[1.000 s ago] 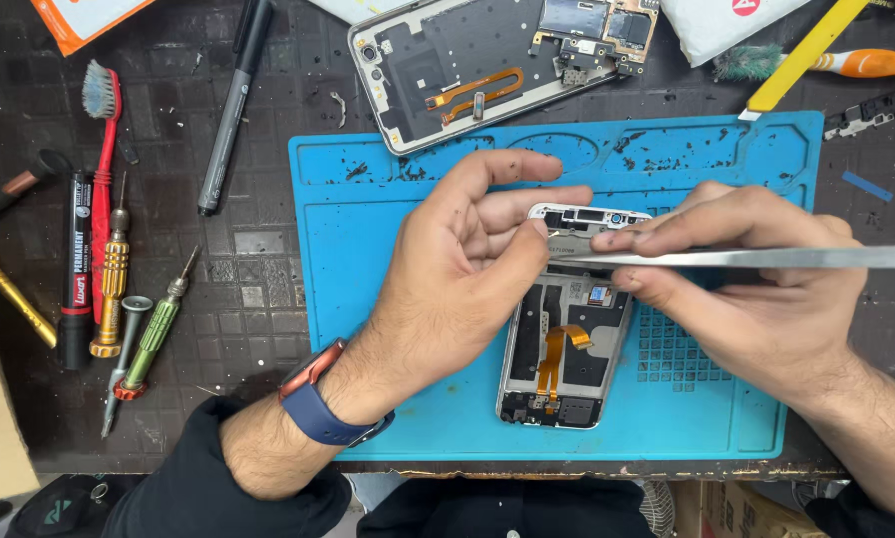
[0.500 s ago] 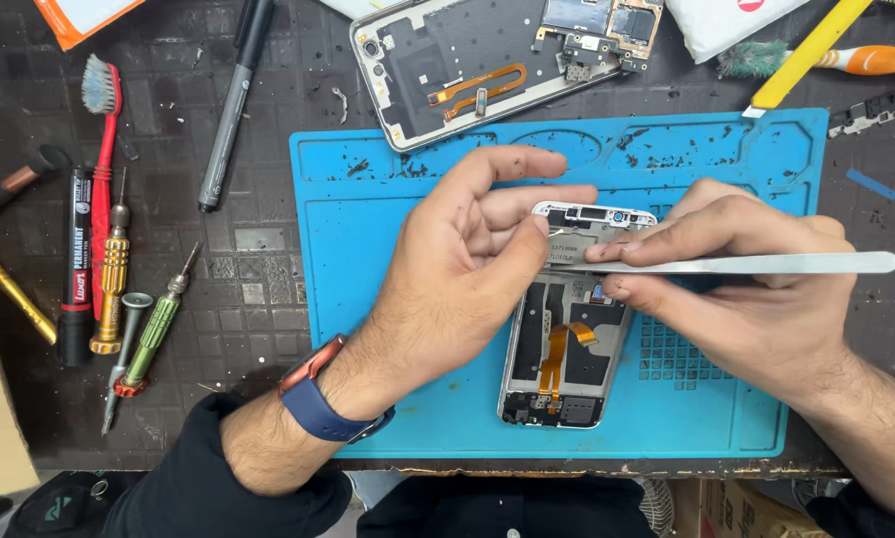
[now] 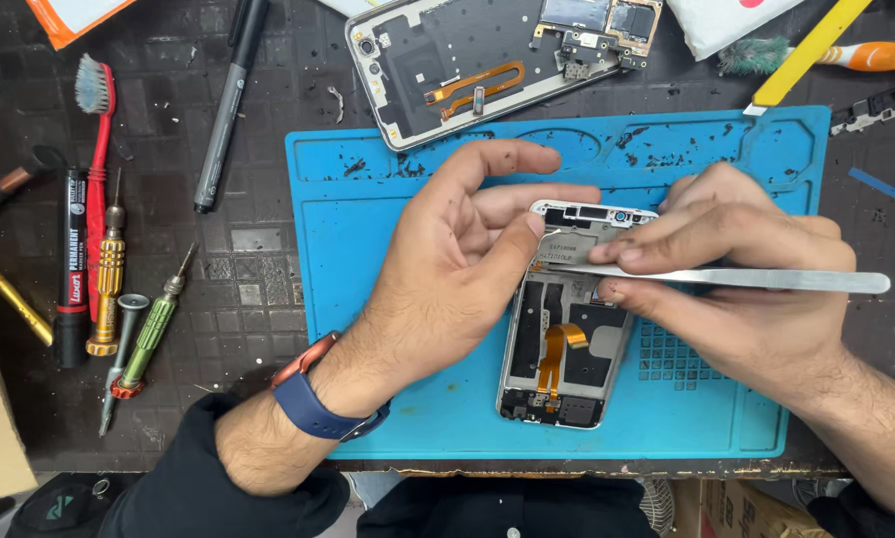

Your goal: The person repairs a disassembled smartphone on a blue silicone mat. They use a screwdriver to remove and tighten screws, use tweezers and a pry bar to lift and reposition the motherboard and flex cable, and reseat the board inside the phone frame.

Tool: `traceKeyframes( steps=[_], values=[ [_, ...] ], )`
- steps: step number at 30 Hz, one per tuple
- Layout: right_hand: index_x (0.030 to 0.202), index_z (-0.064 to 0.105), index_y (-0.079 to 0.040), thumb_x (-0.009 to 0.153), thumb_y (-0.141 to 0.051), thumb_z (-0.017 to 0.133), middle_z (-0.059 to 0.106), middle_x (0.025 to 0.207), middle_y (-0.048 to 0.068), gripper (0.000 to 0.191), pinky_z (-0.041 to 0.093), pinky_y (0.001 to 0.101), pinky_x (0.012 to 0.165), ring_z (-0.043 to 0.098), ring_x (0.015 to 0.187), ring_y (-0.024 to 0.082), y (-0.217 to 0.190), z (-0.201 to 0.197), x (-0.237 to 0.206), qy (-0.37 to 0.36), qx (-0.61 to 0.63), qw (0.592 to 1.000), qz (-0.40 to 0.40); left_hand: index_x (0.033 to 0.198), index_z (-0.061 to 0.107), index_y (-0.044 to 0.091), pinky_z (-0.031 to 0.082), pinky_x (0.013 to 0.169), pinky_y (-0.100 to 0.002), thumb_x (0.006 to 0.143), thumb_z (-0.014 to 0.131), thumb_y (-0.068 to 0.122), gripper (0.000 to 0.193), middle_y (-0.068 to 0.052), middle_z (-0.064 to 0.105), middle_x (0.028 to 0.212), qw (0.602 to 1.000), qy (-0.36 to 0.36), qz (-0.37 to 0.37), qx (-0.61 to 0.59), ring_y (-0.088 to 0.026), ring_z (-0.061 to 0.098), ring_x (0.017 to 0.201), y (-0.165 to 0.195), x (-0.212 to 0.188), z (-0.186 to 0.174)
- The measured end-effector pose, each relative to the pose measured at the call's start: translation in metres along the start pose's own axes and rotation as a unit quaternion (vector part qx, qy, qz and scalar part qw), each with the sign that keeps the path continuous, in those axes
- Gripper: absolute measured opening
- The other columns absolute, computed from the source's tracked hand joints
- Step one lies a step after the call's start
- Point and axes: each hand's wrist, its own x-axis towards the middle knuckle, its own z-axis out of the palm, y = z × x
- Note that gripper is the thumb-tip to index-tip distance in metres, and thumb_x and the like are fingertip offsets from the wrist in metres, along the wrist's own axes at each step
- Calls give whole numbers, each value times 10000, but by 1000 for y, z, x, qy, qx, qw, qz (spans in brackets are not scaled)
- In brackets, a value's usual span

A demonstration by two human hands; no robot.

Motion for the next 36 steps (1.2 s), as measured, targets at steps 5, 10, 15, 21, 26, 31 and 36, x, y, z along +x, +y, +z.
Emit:
traceKeyframes(
  steps=[5, 10, 15, 21, 26, 31, 36],
  values=[
    [914, 673, -84, 810, -81, 861, 764, 951, 38, 215, 486, 269, 827, 721, 885, 85, 0, 0, 1, 10, 2, 1000, -4, 1376, 441, -36, 520, 795, -225, 1059, 487, -15, 322, -231, 713, 1300, 1000, -1, -10, -13, -97, 631, 962, -2, -1, 0],
    [906, 684, -86, 811, -72, 857, 776, 955, 43, 198, 486, 275, 833, 719, 868, 85, -1, 0, 0, 7, 6, 1000, 7, 1390, 454, -32, 563, 1024, -290, 1090, 475, -29, 301, -224, 701, 1341, 999, -13, 5, -28, -151, 676, 1195, -6, -2, -1],
    [911, 683, -83, 822, -68, 843, 777, 955, 35, 184, 495, 270, 845, 728, 878, 82, -1, 2, -2, 1, 15, 1000, 4, 1332, 438, -16, 555, 1117, -315, 1101, 473, -46, 236, -247, 690, 1338, 998, -18, 22, -50, -183, 669, 1255, -10, -2, -2],
    [888, 644, -100, 849, -67, 827, 779, 920, 13, 189, 487, 249, 814, 729, 852, 62, 0, 4, -5, -2, 14, 1000, 9, 1226, 385, 19, 607, 1019, -322, 1075, 464, -59, 188, -270, 669, 1324, 993, -21, -8, -112, -209, 688, 1177, -12, -1, -4],
    [882, 643, -97, 844, -70, 828, 782, 905, 12, 190, 473, 257, 787, 720, 830, 58, 1, 5, -6, -3, 18, 1000, 15, 1155, 365, 40, 580, 991, -276, 1081, 471, -80, 177, -234, 686, 1298, 994, -21, 5, -103, -205, 656, 1234, -11, -1, -4],
    [841, 610, -106, 820, -73, 851, 777, 912, 25, 243, 468, 242, 754, 690, 806, 57, 3, 7, -7, 1, 17, 1000, 9, 1071, 374, 47, 490, 808, -211, 1026, 476, -118, 199, -47, 474, 1017, 998, -3, 32, -51, -260, 652, 1288, -10, -1, -1],
    [829, 618, -114, 814, -62, 861, 781, 913, 33, 249, 467, 252, 760, 689, 814, 52, 2, 7, -8, 6, 31, 999, 14, 1055, 371, 53, 555, 890, -235, 993, 480, -110, 206, -23, 449, 1019, 998, 1, 22, -60, -236, 664, 1252, -11, -1, 1]
  ],
)
